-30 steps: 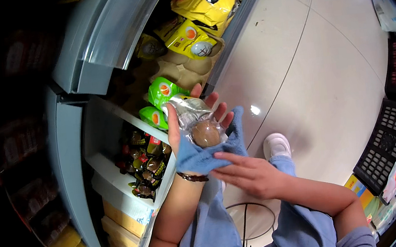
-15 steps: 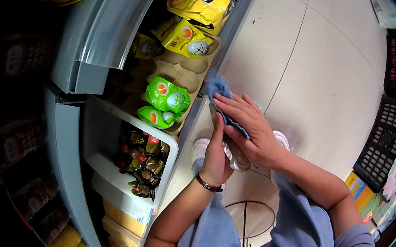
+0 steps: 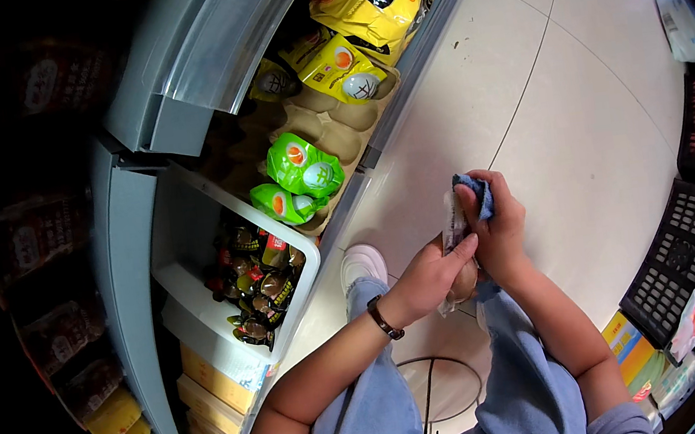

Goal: The person wipes the packaging of various food items on a refrigerated shelf using a blue cloth. They handle multiple items one at a time, including red-lidded tubs and green and yellow snack packets, wiping each before placing it back on the shelf.

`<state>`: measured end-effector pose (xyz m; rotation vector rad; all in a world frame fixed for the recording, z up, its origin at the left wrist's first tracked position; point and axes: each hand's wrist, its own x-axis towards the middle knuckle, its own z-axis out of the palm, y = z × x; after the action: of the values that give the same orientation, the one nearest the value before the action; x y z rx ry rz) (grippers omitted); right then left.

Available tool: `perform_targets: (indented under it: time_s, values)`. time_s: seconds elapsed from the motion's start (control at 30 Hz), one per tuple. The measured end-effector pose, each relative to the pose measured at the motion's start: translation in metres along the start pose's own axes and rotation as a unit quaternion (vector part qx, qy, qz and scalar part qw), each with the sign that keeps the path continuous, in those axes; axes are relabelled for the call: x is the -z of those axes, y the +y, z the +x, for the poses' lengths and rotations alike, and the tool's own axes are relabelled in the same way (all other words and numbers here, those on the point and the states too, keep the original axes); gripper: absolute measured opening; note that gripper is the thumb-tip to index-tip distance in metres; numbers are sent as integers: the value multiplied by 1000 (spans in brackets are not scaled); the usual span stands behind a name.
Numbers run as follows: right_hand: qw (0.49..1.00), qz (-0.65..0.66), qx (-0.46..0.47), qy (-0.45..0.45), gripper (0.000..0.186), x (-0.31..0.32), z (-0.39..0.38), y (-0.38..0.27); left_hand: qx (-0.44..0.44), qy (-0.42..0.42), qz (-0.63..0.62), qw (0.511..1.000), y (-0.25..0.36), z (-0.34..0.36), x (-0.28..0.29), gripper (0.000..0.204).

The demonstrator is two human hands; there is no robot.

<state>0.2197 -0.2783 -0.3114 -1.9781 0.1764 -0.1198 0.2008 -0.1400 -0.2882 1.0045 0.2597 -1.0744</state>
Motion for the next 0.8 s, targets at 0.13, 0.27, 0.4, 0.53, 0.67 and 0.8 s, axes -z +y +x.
perform_targets:
  time_s: [0.13, 0.27, 0.4, 0.53, 0.67, 0.8]
  values:
    - [998, -42, -31, 38, 20, 18, 20, 10, 50, -39, -31, 997, 18, -10, 9, 39]
    - [992, 77, -92, -30, 35, 34, 16, -5, -37, 95, -164, 981, 34, -24, 17, 40]
    - [968, 36, 101, -227, 69, 21, -3, -29, -164, 170, -218, 947, 24, -10, 21, 42]
    - [965, 93, 26, -246, 67, 18, -3, -16, -159, 111, -130, 972, 28, -15, 12, 48]
    - [891, 283, -203, -291, 54, 28, 3, -16, -185, 98, -118, 971, 41, -18, 32, 48]
    - [852, 328, -299, -276, 35, 28, 0, -13, -167, 168, -87, 968, 49, -28, 40, 38]
